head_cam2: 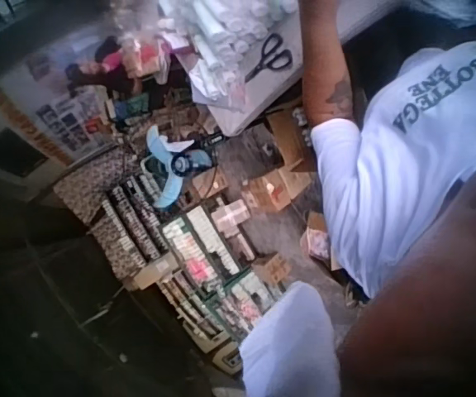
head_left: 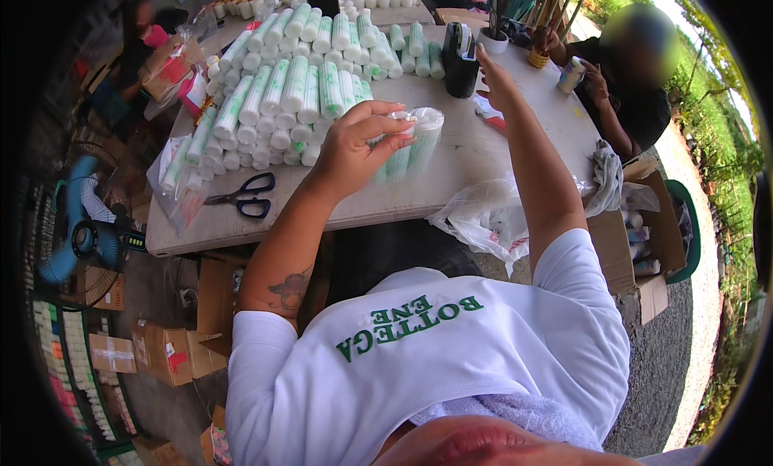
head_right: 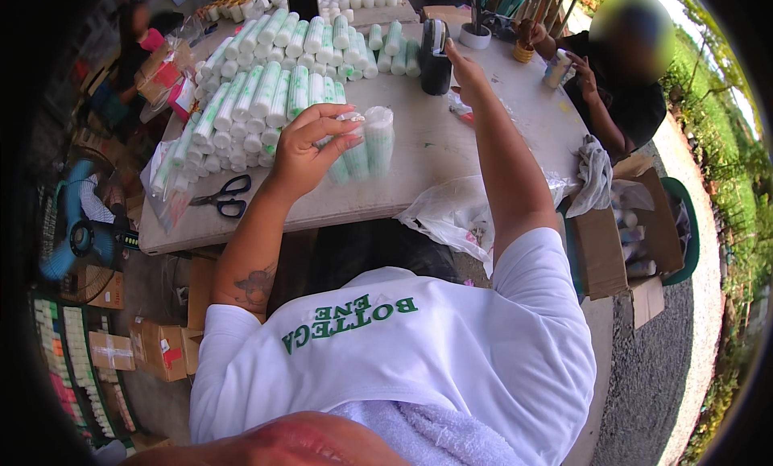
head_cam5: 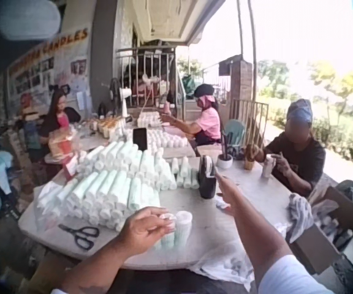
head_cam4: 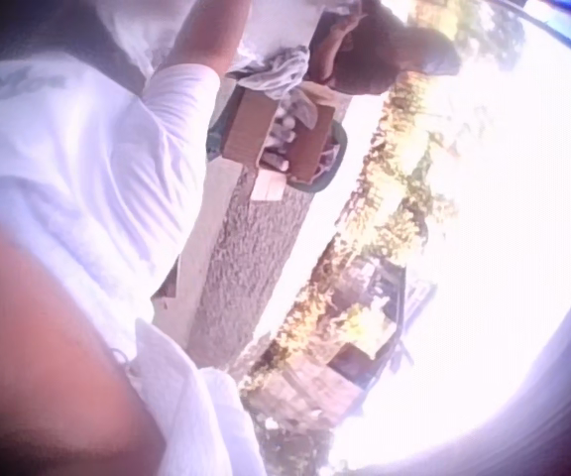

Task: The person packs cylindrical green-and-white candles into clear plastic bags. They place several candles into each bag, seal the bags, and stack the finished packages on the table. Scissors and a tape dispenser are visible but not used.

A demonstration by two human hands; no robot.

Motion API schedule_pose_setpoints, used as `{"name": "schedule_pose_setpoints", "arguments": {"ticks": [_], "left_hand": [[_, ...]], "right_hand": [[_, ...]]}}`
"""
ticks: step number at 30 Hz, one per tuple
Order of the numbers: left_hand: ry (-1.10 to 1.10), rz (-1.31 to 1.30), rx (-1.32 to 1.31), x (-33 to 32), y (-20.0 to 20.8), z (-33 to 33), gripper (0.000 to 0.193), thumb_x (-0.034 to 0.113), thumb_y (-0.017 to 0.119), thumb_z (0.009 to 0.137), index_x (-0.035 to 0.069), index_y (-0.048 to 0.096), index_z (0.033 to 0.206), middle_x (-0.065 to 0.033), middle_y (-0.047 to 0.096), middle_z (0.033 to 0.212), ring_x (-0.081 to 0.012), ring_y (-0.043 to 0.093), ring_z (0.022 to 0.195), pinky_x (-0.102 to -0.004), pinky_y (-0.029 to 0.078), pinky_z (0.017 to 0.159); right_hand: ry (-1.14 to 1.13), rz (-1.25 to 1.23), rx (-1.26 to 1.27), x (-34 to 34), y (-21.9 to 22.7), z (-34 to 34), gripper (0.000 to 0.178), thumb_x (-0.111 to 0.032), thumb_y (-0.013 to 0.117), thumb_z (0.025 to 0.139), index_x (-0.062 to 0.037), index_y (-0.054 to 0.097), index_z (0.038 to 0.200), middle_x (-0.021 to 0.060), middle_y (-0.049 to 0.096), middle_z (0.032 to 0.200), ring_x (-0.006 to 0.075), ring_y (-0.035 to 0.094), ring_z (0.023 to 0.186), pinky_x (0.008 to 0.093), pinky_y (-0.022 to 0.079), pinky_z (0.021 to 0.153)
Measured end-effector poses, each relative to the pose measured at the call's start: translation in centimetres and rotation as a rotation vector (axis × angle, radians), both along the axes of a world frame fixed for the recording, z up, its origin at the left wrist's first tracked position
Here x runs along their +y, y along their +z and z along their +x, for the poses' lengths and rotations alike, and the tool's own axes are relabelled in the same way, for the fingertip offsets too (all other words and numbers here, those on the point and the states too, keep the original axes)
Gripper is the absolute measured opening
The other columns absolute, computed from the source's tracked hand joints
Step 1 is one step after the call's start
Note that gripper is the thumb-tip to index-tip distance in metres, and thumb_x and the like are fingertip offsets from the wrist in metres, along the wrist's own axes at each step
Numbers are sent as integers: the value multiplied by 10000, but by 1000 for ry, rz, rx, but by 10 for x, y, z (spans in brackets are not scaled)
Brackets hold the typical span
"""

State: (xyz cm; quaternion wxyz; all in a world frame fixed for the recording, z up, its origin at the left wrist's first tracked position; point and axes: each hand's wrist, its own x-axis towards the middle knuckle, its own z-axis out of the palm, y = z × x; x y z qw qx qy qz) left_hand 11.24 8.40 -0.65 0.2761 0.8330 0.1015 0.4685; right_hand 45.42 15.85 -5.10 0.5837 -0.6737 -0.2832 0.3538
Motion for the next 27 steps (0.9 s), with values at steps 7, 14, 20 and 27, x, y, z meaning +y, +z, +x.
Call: {"name": "schedule_pose_setpoints", "arguments": {"ticks": [7,14,20,27], "left_hand": [[32,20,34,8,1,5,202,-33,715,786,50,697,970,-116,641,1099,-213,626,1019,-311,507,865],[42,30,21,8,0,7,195,-5,732,784,49,696,967,-117,645,1083,-213,635,991,-305,499,855],[79,49,-3,4,-3,9,195,4,740,779,51,695,962,-123,651,1044,-227,640,977,-310,506,836],[88,31,-5,-2,-2,10,190,9,744,776,47,693,955,-125,650,1043,-229,643,974,-309,511,824]], "right_hand": [[-87,106,-42,25,19,-17,352,-312,749,816,-16,690,998,68,671,924,177,600,823,309,459,738],[-43,115,-236,7,-37,-12,211,-211,723,850,-7,687,894,19,638,748,94,505,633,274,395,558],[260,332,-137,-58,32,-31,285,-205,675,898,3,652,1091,63,683,963,100,594,893,243,441,794],[791,310,-534,-124,101,-104,347,-339,666,889,-21,689,1027,48,673,927,128,599,883,266,444,803]]}}
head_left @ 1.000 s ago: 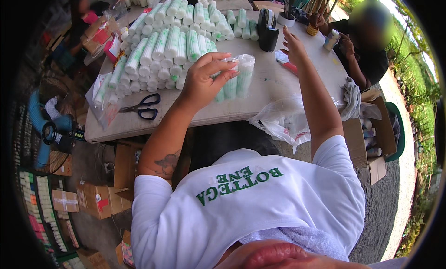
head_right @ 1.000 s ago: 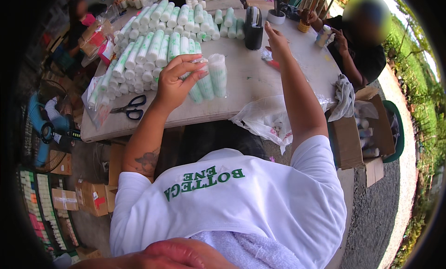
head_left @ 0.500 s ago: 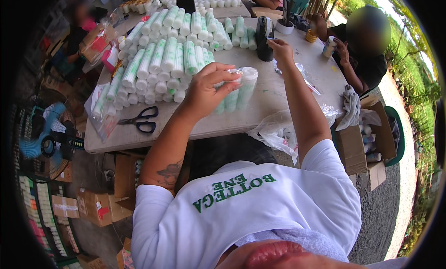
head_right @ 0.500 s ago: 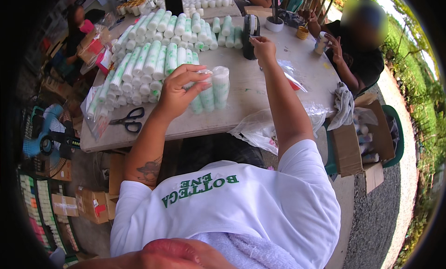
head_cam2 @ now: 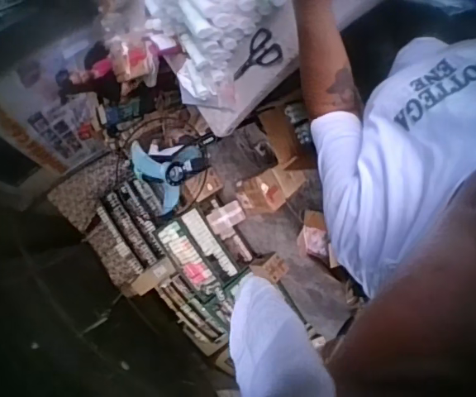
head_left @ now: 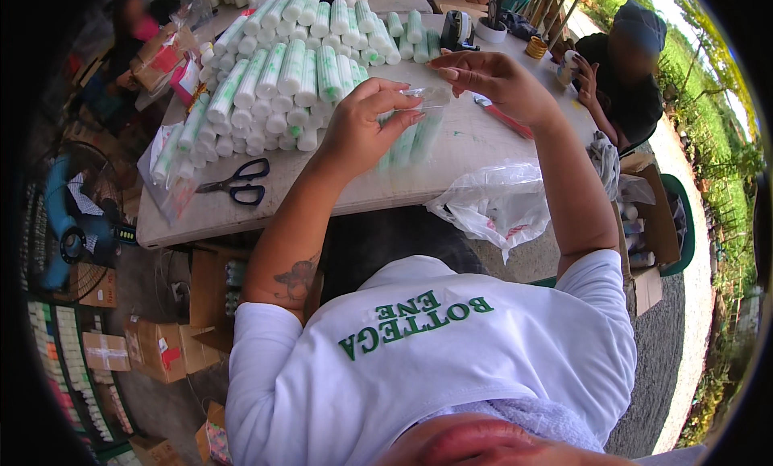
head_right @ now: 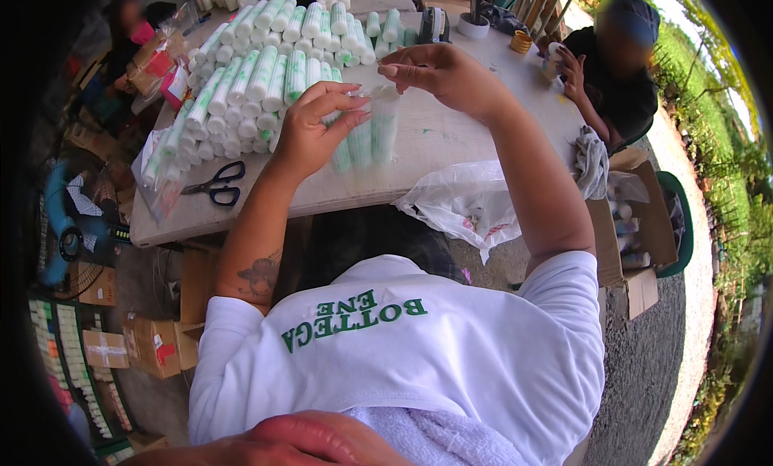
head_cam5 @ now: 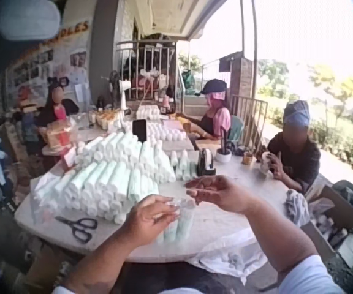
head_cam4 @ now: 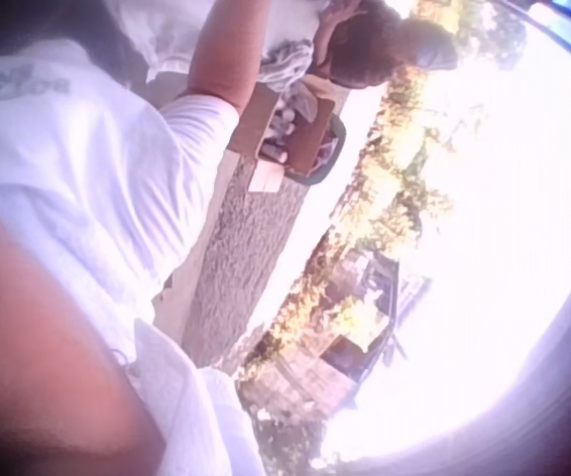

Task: The person packs cylindrical green-and-white candles into clear plastic bags. They place several candles into each bag, seal the bags, and stack the finished packages on the table. Scissors and a tape dispenser are visible but not used.

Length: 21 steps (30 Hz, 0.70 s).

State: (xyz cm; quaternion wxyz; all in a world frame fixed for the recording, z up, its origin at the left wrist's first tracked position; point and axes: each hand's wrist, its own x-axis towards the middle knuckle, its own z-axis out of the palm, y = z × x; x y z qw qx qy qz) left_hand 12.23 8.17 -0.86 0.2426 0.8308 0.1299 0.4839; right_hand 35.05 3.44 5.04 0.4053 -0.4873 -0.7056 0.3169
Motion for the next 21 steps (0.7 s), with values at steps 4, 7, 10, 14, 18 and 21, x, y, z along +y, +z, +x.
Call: {"name": "schedule_pose_setpoints", "arguments": {"ticks": [4,7,10,14,18,21], "left_hand": [[2,24,10,0,-1,-1,197,12,746,775,47,697,962,-126,652,1041,-226,644,975,-306,511,833],[-5,32,8,-1,0,-2,205,19,745,778,50,702,977,-125,651,1049,-223,644,975,-310,511,839],[-1,11,-21,7,-4,0,205,31,741,787,62,705,987,-119,654,1045,-217,643,974,-311,513,834],[6,12,42,5,-2,-3,218,40,730,802,74,698,1015,-112,635,1079,-217,625,1004,-309,510,846],[-27,-99,113,0,2,-10,301,22,681,842,93,649,1132,-113,569,1190,-231,575,1087,-322,494,884],[-57,-119,137,0,2,-13,358,19,631,883,82,564,1228,-119,517,1263,-238,533,1143,-343,469,928]], "right_hand": [[-137,-67,-426,5,7,-7,457,-473,695,826,-21,706,889,58,654,851,135,578,778,284,441,715],[-72,-249,-461,5,10,-2,497,-493,667,856,-12,674,978,40,648,1036,137,574,846,262,458,771],[-201,-403,-122,13,-35,8,560,-564,660,833,-39,670,1026,43,642,1000,146,566,881,277,453,790],[159,-178,84,10,-100,2,580,-448,716,827,-43,540,1205,49,591,1151,201,557,1118,356,446,940],[237,-247,707,47,-97,64,255,-28,630,892,-56,572,1139,55,612,1160,199,603,1076,337,477,881],[-431,0,597,96,-90,109,203,-195,647,919,-54,627,1064,39,669,983,125,619,936,297,461,792]]}}
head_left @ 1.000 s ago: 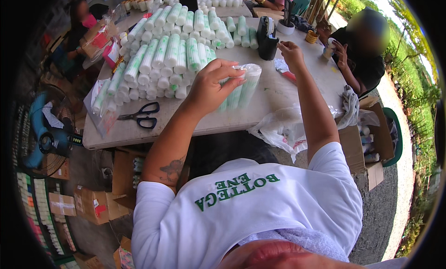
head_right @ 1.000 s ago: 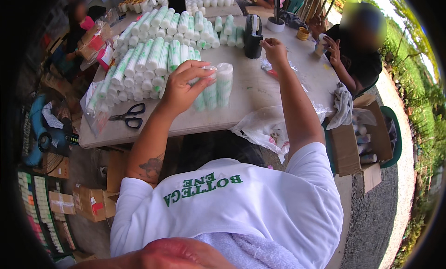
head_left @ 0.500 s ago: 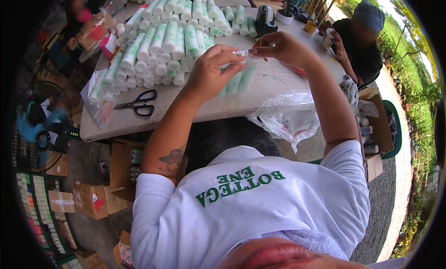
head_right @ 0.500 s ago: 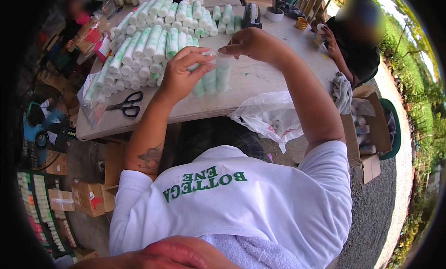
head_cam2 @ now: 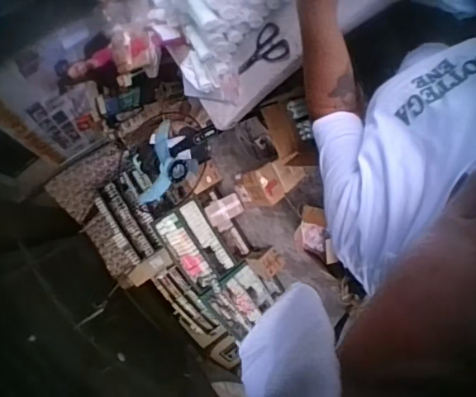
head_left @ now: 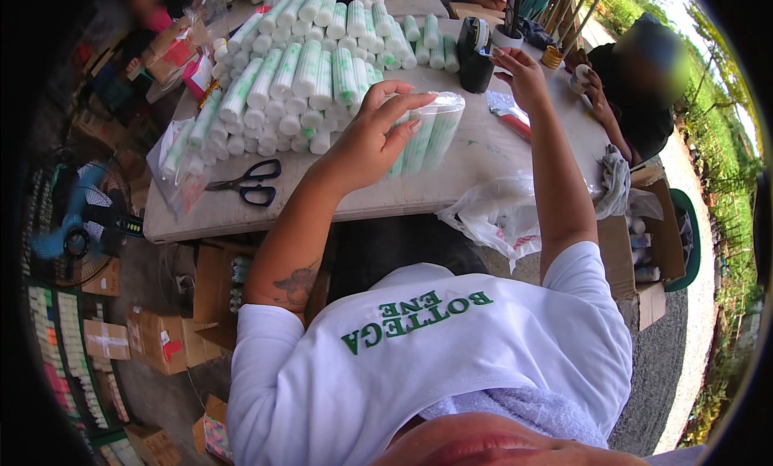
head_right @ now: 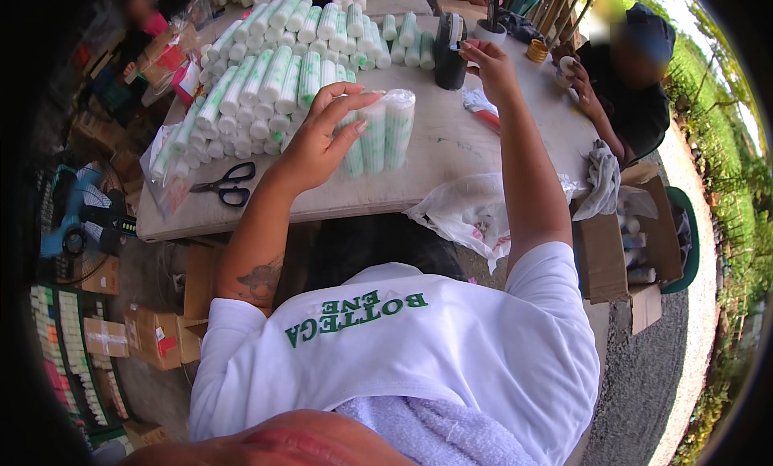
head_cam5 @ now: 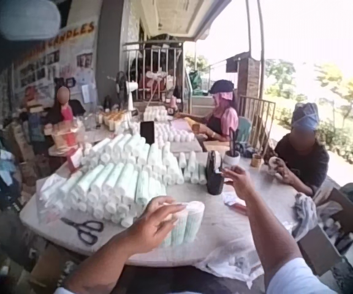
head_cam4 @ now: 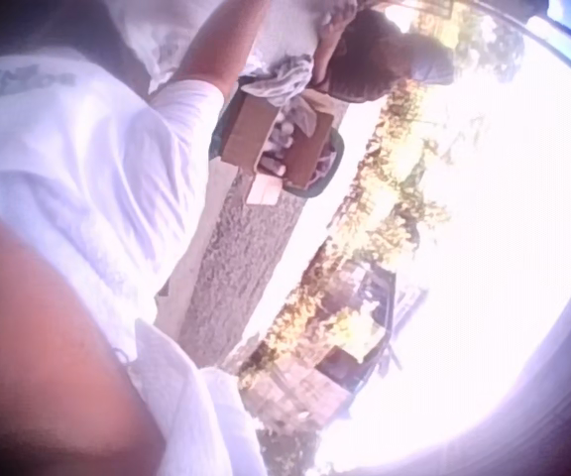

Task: The person packs cylindrical green-and-white candles into clear plastic bags. They place several candles into each bag, seal the bags, and stack the finished packages on the table. Scissors and a tape dispenser are visible but not used.

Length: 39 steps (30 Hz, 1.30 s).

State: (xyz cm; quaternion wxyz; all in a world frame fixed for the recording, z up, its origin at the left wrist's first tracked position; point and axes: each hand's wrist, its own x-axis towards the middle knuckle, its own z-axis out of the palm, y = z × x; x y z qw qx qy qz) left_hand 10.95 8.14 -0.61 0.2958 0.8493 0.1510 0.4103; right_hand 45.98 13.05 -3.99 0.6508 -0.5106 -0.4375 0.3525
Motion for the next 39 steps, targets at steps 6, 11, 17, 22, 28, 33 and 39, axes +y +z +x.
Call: {"name": "schedule_pose_setpoints", "arguments": {"ticks": [6,11,17,22,28,33,39], "left_hand": [[25,33,-265,4,-43,9,391,-27,620,885,42,440,1225,-159,497,1301,-232,509,1193,-355,415,1000],[-16,44,-292,11,-48,9,412,-78,641,851,43,440,1191,-180,511,1290,-234,513,1201,-348,409,1010],[0,66,-265,10,-47,7,422,-39,674,843,47,449,1190,-167,534,1273,-226,542,1163,-330,455,950],[90,155,-273,0,-36,12,415,9,726,813,62,495,1153,-153,591,1202,-244,595,1090,-331,498,881],[224,212,-336,-11,-32,23,404,18,757,778,42,538,1116,-164,616,1152,-290,616,1061,-361,503,880],[303,277,-314,-20,-32,27,393,10,768,755,28,559,1087,-171,623,1130,-313,623,1046,-370,501,882],[307,267,-332,-18,-34,28,399,10,772,751,24,560,1089,-170,625,1120,-312,624,1037,-367,503,877]], "right_hand": [[-356,-471,-339,56,0,1,543,-512,729,785,-12,692,996,108,650,955,187,581,819,349,455,667],[-391,-343,-237,60,3,-5,396,-389,752,797,-43,705,984,74,658,963,183,568,810,352,447,668],[-241,-421,-408,20,-40,-17,218,-256,746,821,-56,699,897,26,640,740,112,539,662,279,427,601],[-333,-328,-700,-6,5,-6,260,-273,713,854,-18,703,904,108,670,806,160,562,715,314,448,673],[299,45,-247,-87,60,-99,304,-259,615,916,25,708,861,209,556,1310,221,370,1361,349,188,1138],[224,-50,-571,-105,74,-146,335,-313,616,906,-16,731,804,253,514,1344,275,310,1404,388,168,1158],[-76,-111,-1048,-109,65,-156,512,-546,671,809,-48,727,701,203,568,1299,331,288,1409,593,188,1095]]}}
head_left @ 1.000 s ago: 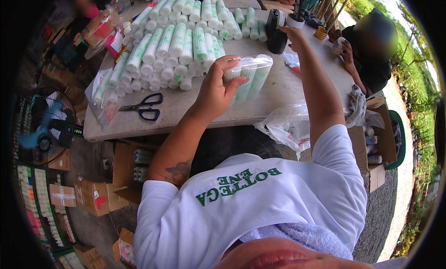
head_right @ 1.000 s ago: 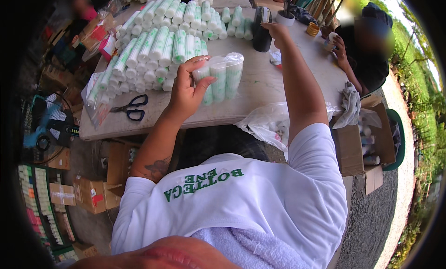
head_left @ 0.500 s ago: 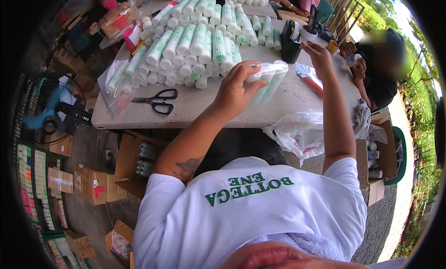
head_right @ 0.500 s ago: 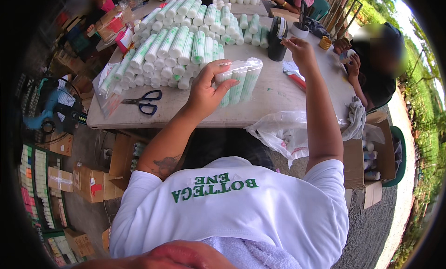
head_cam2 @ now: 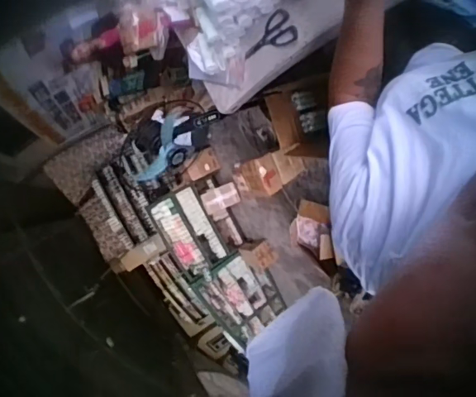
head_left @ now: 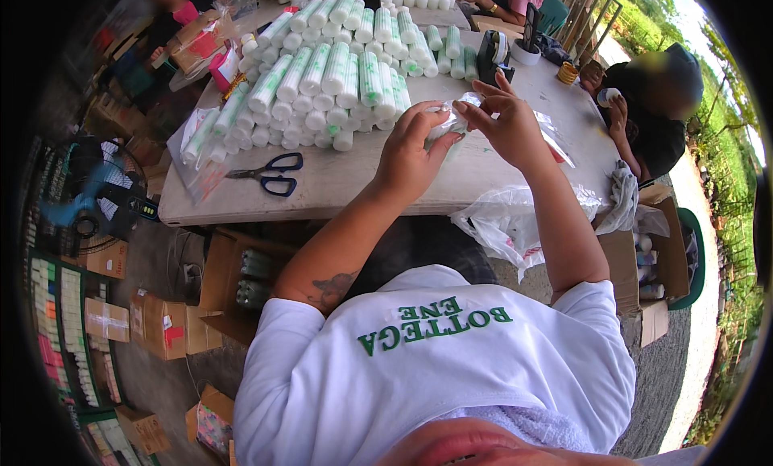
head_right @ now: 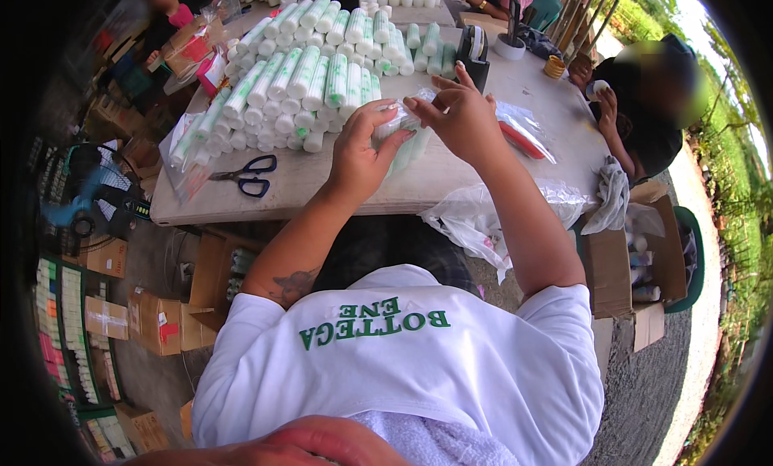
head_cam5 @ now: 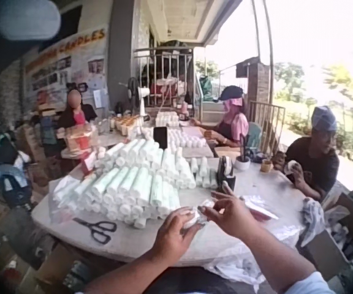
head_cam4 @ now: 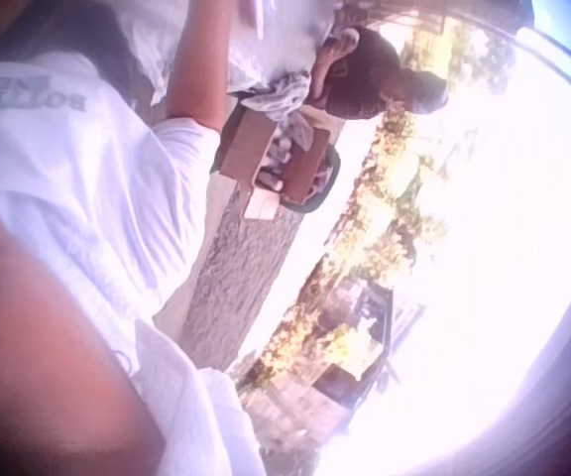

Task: The person packs cylindrical green-and-white candles into clear plastic bags. They place several candles into each bag, seal the bags, and stack the finished packages on the table. Scissors and a tape dispenser are visible but not used.

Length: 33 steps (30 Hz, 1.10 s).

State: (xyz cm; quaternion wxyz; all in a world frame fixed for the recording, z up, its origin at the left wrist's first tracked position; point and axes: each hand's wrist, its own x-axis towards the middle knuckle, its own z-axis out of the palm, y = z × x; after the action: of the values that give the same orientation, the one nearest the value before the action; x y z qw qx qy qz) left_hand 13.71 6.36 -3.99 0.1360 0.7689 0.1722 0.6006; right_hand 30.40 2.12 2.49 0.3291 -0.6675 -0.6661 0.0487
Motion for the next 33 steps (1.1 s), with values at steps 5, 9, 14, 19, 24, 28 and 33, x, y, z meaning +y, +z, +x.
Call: {"name": "schedule_pose_setpoints", "arguments": {"ticks": [5,9,14,19,24,28,33], "left_hand": [[-71,-96,-25,10,-3,-6,419,32,777,760,35,551,1113,-163,620,1120,-285,624,1033,-354,515,855],[-58,-65,6,13,-2,-10,428,53,779,767,42,542,1124,-161,617,1124,-273,619,1043,-346,519,854],[-81,-46,-17,17,-4,-2,417,67,781,768,44,545,1111,-159,618,1127,-283,618,1046,-352,517,860],[-51,-38,8,15,-3,-9,420,62,781,767,45,540,1111,-161,617,1128,-292,623,1036,-361,514,864],[-60,-13,3,12,0,-6,432,53,777,770,46,537,1128,-164,615,1130,-294,626,1025,-361,514,861],[-87,-52,9,16,-9,-8,444,43,775,775,38,528,1144,-163,607,1164,-255,618,1051,-343,514,873],[-211,-128,51,12,-3,-11,385,-35,682,836,18,516,1179,-164,574,1242,-218,580,1127,-321,501,917]], "right_hand": [[19,24,-29,26,-59,32,607,-603,708,737,-22,577,617,218,555,1311,377,307,1389,676,229,1014],[414,-109,729,59,-65,89,506,-496,770,758,-31,569,754,188,587,1271,319,513,1226,464,375,1012],[-379,169,506,166,-98,198,573,-540,688,828,0,612,1005,81,621,1051,203,576,907,339,457,822],[-405,-178,846,177,-80,165,532,-526,658,849,-69,638,1121,53,595,1028,205,542,932,399,463,773],[-376,-241,985,175,-73,167,428,-435,688,843,-98,666,1106,96,570,1251,285,520,1135,481,437,886],[-436,-160,984,167,-46,147,405,-365,731,813,-101,667,1113,145,435,1452,355,357,1346,532,278,1066],[-278,-25,962,140,-102,145,185,-221,759,816,-75,708,918,15,648,779,109,532,721,244,400,673]]}}
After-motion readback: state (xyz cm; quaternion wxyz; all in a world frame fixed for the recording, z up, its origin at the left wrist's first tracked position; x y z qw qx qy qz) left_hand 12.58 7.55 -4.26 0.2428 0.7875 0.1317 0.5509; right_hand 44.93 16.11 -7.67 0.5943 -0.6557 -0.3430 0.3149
